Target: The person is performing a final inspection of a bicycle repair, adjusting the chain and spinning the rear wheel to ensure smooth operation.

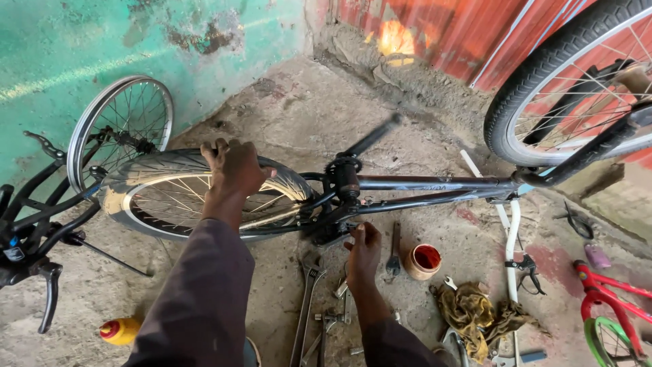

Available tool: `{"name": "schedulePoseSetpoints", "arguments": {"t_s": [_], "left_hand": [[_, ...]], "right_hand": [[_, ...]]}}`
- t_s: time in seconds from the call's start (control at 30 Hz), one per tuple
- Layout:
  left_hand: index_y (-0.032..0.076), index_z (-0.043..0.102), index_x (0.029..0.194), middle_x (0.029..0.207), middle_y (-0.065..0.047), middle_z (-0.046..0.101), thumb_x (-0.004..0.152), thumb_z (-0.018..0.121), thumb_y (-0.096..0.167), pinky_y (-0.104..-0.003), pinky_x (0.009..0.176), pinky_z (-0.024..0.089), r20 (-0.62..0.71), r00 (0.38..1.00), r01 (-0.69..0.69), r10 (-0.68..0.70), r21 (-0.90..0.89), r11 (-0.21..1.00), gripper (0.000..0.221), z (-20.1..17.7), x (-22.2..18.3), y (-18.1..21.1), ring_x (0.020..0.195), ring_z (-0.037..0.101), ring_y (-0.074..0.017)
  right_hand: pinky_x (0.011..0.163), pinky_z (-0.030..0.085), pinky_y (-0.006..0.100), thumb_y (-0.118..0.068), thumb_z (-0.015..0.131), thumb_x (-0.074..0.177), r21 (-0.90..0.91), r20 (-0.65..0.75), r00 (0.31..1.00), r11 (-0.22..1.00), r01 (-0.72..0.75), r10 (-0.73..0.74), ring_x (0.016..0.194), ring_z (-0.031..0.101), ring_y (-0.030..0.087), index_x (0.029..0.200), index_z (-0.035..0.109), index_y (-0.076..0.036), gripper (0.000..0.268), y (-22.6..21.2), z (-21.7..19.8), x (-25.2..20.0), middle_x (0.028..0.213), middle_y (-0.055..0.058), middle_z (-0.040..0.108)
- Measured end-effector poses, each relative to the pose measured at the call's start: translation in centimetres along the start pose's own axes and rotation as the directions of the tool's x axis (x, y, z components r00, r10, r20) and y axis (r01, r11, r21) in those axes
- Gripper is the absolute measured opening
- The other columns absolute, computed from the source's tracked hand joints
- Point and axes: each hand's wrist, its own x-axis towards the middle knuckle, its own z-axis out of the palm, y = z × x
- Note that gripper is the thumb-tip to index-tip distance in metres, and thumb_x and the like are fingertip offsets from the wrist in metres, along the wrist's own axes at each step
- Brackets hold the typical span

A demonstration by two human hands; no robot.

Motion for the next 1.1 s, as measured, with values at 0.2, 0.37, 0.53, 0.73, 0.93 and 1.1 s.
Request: {"name": "schedulePoseSetpoints", "arguments": {"t_s": [0.2, 0.37, 0.53, 0.73, 0.93, 1.1], "left_hand": [[0.014, 0.070, 0.114, 0.120, -0.017, 0.068, 0.084, 0.078, 0.053, -0.066, 0.116, 0.013, 0.040, 0.998, -0.044, 0.045, -0.025, 0.999, 0.050, 2.2, 1.6, -0.2, 0.132, 0.048, -0.0370], [0.011, 0.071, 0.117, 0.121, -0.018, 0.068, 0.088, 0.077, 0.045, -0.062, 0.117, 0.013, 0.085, 0.996, -0.027, 0.032, -0.061, 0.998, 0.045, -0.3, 0.1, 0.2, 0.133, 0.048, -0.0366], [0.012, 0.071, 0.117, 0.123, -0.018, 0.069, 0.087, 0.077, 0.046, -0.062, 0.117, 0.013, 0.075, 0.997, -0.013, 0.016, -0.043, 0.999, 0.046, -0.3, 0.0, 0.4, 0.133, 0.049, -0.0368], [0.008, 0.071, 0.116, 0.119, -0.019, 0.069, 0.088, 0.078, 0.044, -0.063, 0.116, 0.013, 0.072, 0.997, -0.024, 0.027, -0.045, 0.999, 0.046, -0.1, -0.3, 1.0, 0.131, 0.050, -0.0383], [0.008, 0.071, 0.114, 0.117, -0.018, 0.070, 0.089, 0.078, 0.044, -0.063, 0.115, 0.015, 0.073, 0.997, -0.030, 0.032, -0.036, 0.999, 0.045, -0.6, -0.5, 1.1, 0.129, 0.052, -0.0375], [0.007, 0.072, 0.114, 0.116, -0.019, 0.069, 0.090, 0.077, 0.043, -0.062, 0.115, 0.017, 0.065, 0.997, -0.040, 0.043, -0.047, 0.998, 0.043, -1.1, -0.5, 1.0, 0.130, 0.051, -0.0378]], "right_hand": [[0.098, 0.059, 0.049, -0.053, 0.046, 0.105, 0.125, 0.228, 0.963, 0.976, -0.176, 0.144, 0.137, 0.052, 0.037, 0.159, 0.030, -0.006, 0.074, -5.1, 2.6, -2.5, 0.153, 0.026, 0.044], [0.081, 0.059, 0.037, -0.085, 0.048, 0.088, 0.555, 0.552, 0.776, 0.560, -0.615, 0.305, 0.102, 0.072, 0.028, 0.116, 0.065, -0.004, 0.087, -4.7, 5.3, -1.0, 0.112, 0.015, 0.073], [0.071, 0.057, 0.030, -0.069, 0.055, 0.093, 0.817, 0.520, 0.822, 0.146, -0.558, 0.232, 0.090, 0.076, 0.021, 0.098, 0.069, -0.009, 0.061, -5.7, 7.1, 2.4, 0.100, 0.008, 0.078], [0.063, 0.055, 0.026, -0.051, 0.061, 0.093, 0.770, 0.487, 0.846, 0.349, -0.533, 0.218, 0.077, 0.072, 0.019, 0.093, 0.073, -0.012, 0.042, -8.2, 7.3, 0.1, 0.086, 0.008, 0.076], [0.061, 0.056, 0.032, -0.054, 0.064, 0.099, 0.128, 0.384, 0.860, 0.904, -0.409, 0.335, 0.070, 0.071, 0.023, 0.120, 0.062, -0.012, 0.048, -1.0, 6.8, -0.5, 0.084, 0.011, 0.074], [0.109, 0.048, 0.053, -0.054, 0.069, 0.097, -0.347, 0.173, 0.946, 0.916, -0.202, 0.275, 0.133, 0.057, 0.034, 0.152, 0.047, -0.020, 0.069, 1.9, 5.3, -0.2, 0.143, 0.014, 0.061]]}}
